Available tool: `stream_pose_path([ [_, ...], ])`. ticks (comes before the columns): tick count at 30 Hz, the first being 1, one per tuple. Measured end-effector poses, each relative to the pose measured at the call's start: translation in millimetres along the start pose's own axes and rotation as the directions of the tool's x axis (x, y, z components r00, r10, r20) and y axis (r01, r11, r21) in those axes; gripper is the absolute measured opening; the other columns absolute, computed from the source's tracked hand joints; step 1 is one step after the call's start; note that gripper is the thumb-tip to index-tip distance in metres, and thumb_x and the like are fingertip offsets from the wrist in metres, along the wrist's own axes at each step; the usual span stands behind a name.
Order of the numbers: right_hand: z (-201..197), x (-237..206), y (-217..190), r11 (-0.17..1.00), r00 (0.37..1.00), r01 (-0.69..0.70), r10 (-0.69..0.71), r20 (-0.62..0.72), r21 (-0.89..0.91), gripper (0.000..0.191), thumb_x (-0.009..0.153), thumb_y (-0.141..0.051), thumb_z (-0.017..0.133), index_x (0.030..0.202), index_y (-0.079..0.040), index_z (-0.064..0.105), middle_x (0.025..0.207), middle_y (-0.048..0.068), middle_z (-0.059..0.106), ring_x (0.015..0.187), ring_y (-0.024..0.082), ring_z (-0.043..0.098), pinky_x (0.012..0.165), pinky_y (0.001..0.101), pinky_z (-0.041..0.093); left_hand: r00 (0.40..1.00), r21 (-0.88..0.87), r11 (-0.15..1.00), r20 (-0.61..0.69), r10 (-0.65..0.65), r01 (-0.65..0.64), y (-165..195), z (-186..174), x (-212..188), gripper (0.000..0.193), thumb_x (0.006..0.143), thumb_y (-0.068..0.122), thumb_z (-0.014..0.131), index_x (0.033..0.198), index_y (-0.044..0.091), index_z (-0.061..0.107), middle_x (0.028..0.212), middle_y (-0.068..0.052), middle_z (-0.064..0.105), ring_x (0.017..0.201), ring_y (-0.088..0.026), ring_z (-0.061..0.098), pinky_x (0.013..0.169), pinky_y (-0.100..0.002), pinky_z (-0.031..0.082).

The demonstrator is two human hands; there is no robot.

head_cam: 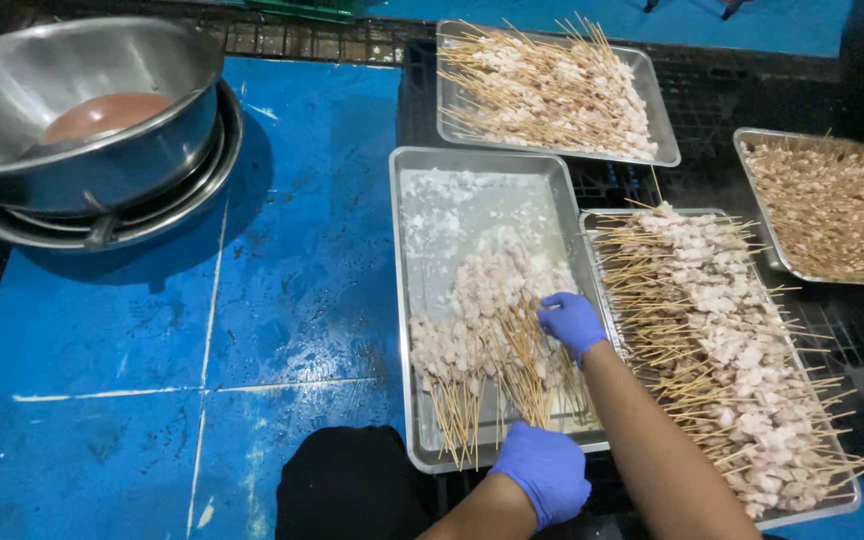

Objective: The person sits on the floor and arranges raw meat skewers on metal trays, picking up skewers one at a time and laying them in rows on the trays. They continue transferring and aligning skewers between trays throughout the episode.

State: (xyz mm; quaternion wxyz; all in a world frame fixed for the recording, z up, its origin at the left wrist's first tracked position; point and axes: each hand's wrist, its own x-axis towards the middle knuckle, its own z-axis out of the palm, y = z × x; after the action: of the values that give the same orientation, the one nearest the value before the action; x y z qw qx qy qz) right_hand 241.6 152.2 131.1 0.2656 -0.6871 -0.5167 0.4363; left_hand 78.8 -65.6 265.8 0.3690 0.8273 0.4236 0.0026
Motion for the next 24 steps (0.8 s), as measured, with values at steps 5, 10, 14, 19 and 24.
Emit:
stream_pose_path([
  [5, 19.1, -10.1, -13.8, 0.761, 0.999, 0.03, -0.048, -0.01, -0.648, 0.045, 0.085, -0.042, 0.079, 0.103, -0.001, 0.076, 0.106, 0.026, 0.076, 0.098, 0.036, 0.072, 0.089, 0.043, 0.055, 0.996, -0.014, 1.0, -0.088, -0.024, 0.023, -5.0, -14.9, -9.2, 0.033, 0.088, 0.034, 0.06, 0.088, 0.006, 0.078, 0.091, -0.019, 0.074, 0.086, -0.041, 0.07, 0.08, -0.054, 0.049],
  [10, 29.7, -14.6, -39.5, 0.688, 0.999, -0.037, 0.0, -0.051, -0.724, 0.071, 0.073, -0.041, 0.087, 0.119, 0.003, 0.057, 0.115, 0.03, 0.068, 0.111, 0.042, 0.067, 0.096, 0.0454, 0.054, 0.993, -0.003, 0.999, -0.109, -0.045, 0.045, -7.7, -24.7, -12.7, 0.034, 0.089, 0.035, 0.06, 0.087, 0.007, 0.078, 0.089, -0.018, 0.074, 0.086, -0.039, 0.071, 0.079, -0.053, 0.05],
  [14, 28.6, -3.1, -43.2, 0.682, 0.999, -0.044, 0.043, -0.02, -0.73, 0.071, 0.07, -0.035, 0.088, 0.118, 0.006, 0.056, 0.113, 0.031, 0.067, 0.11, 0.042, 0.067, 0.096, 0.0449, 0.054, 0.991, -0.018, 0.999, -0.129, -0.047, 0.045, -7.2, -27.1, -13.4, 0.032, 0.088, 0.034, 0.061, 0.088, 0.006, 0.077, 0.09, -0.018, 0.074, 0.086, -0.04, 0.071, 0.079, -0.054, 0.049],
  [19, 35.5, 16.5, -39.7, 0.526, 0.981, 0.079, 0.11, 0.159, -0.847, 0.035, 0.074, -0.025, 0.073, 0.096, 0.002, 0.078, 0.105, 0.028, 0.073, 0.1, 0.041, 0.073, 0.09, 0.0453, 0.058, 0.986, -0.05, 0.998, -0.162, -0.045, 0.038, -7.5, -30.8, -15.3, 0.032, 0.088, 0.034, 0.061, 0.089, 0.006, 0.078, 0.091, -0.018, 0.074, 0.087, -0.04, 0.07, 0.08, -0.054, 0.049],
  [24, 33.1, 29.4, -42.1, 0.129, 0.83, 0.492, 0.231, 0.508, -0.861, 0.027, 0.073, -0.026, 0.074, 0.093, -0.008, 0.079, 0.097, 0.021, 0.074, 0.086, 0.036, 0.071, 0.079, 0.0414, 0.056, 0.989, -0.052, 0.997, -0.135, -0.061, 0.055, -6.3, -36.7, -17.0, 0.033, 0.089, 0.034, 0.06, 0.088, 0.006, 0.078, 0.091, -0.018, 0.074, 0.088, -0.039, 0.071, 0.079, -0.053, 0.05],
])
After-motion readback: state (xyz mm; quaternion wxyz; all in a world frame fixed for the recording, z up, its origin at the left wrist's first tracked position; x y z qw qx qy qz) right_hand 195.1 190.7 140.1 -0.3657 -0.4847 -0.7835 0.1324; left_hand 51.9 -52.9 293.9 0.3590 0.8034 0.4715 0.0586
